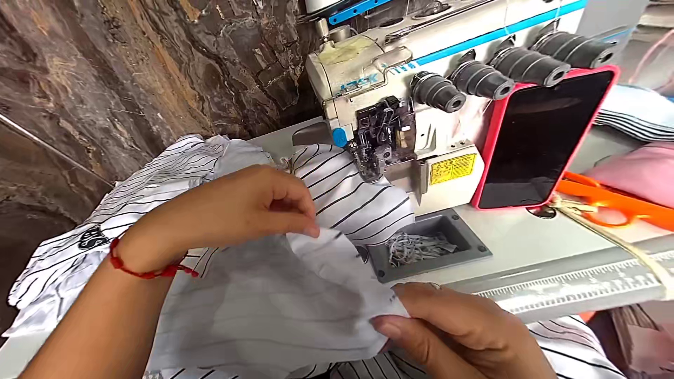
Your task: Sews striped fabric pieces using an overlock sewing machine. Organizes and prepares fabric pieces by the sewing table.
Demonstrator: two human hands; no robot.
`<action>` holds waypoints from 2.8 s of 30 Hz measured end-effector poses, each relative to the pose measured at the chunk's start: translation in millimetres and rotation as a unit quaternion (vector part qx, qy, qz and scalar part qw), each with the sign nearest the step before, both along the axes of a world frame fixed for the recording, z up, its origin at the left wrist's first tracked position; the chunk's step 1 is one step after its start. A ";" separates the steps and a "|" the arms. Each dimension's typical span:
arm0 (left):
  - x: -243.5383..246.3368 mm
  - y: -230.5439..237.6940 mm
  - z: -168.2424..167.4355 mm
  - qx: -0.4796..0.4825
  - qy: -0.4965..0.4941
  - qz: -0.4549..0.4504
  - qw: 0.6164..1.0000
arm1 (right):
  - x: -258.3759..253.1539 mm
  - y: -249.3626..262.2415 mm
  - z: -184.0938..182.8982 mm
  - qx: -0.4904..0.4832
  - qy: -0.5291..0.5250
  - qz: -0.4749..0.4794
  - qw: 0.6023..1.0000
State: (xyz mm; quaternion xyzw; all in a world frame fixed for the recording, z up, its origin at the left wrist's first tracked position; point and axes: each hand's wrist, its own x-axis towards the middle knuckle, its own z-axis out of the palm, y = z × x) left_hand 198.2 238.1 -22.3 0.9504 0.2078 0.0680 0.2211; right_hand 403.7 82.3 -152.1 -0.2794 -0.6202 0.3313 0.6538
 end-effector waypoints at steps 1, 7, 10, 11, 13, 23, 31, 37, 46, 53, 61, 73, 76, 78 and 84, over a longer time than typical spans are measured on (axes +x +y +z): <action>0.6 0.0 1.1 -0.001 -0.010 -0.013 1.000 | 0.9 -1.8 1.8 -0.001 0.004 0.007 1.000; 28.3 -15.6 -5.9 0.082 -0.240 0.061 0.966 | 11.8 1.7 5.0 -0.039 0.072 -0.008 0.997; 48.7 -13.4 -26.4 0.252 -0.224 0.101 0.936 | 26.8 32.2 -20.0 0.012 -0.014 -0.251 0.968; 53.0 -10.4 -35.9 0.258 -0.220 0.109 0.934 | 33.2 39.8 -26.4 0.011 -0.051 -0.298 0.953; 58.1 -5.6 -54.6 0.235 -0.222 0.131 0.937 | 42.8 47.8 -35.8 -0.025 -0.092 -0.315 0.944; 61.2 -11.0 -62.1 0.195 -0.179 0.157 0.952 | 40.1 33.6 -41.3 -0.063 0.023 -0.161 0.985; 61.5 -10.1 -64.6 0.340 -0.119 0.081 0.929 | 19.7 0.6 -45.8 -0.121 0.126 -0.086 0.981; 65.5 -6.8 -56.6 0.395 -0.082 0.042 0.914 | 12.0 -0.4 -50.9 -0.125 0.157 -0.098 0.975; 75.2 -14.1 -57.5 0.465 -0.063 0.034 0.883 | 6.2 -0.2 -45.2 -0.168 0.206 -0.085 0.960; 95.8 -75.1 -91.3 0.491 -0.102 0.216 0.838 | 8.7 -2.6 -42.9 -0.171 0.163 -0.063 0.970; 82.9 -67.4 -111.7 0.386 -0.131 0.243 0.880 | 5.0 7.2 -29.2 -0.112 0.134 -0.104 0.979; 68.8 -37.0 -104.4 0.352 -0.185 0.172 0.901 | 5.3 30.5 -30.9 -0.038 0.071 -0.162 0.984; 55.0 -28.8 -103.1 0.346 -0.183 0.128 0.911 | 5.3 42.9 -26.0 -0.023 0.057 -0.179 0.982; 47.7 -41.2 -114.4 0.371 -0.200 0.094 0.902 | 8.8 45.1 -25.7 -0.011 0.025 -0.186 0.982; 33.9 -48.4 -124.8 0.353 -0.220 0.042 0.908 | 14.4 53.1 -32.2 0.031 -0.069 -0.251 0.965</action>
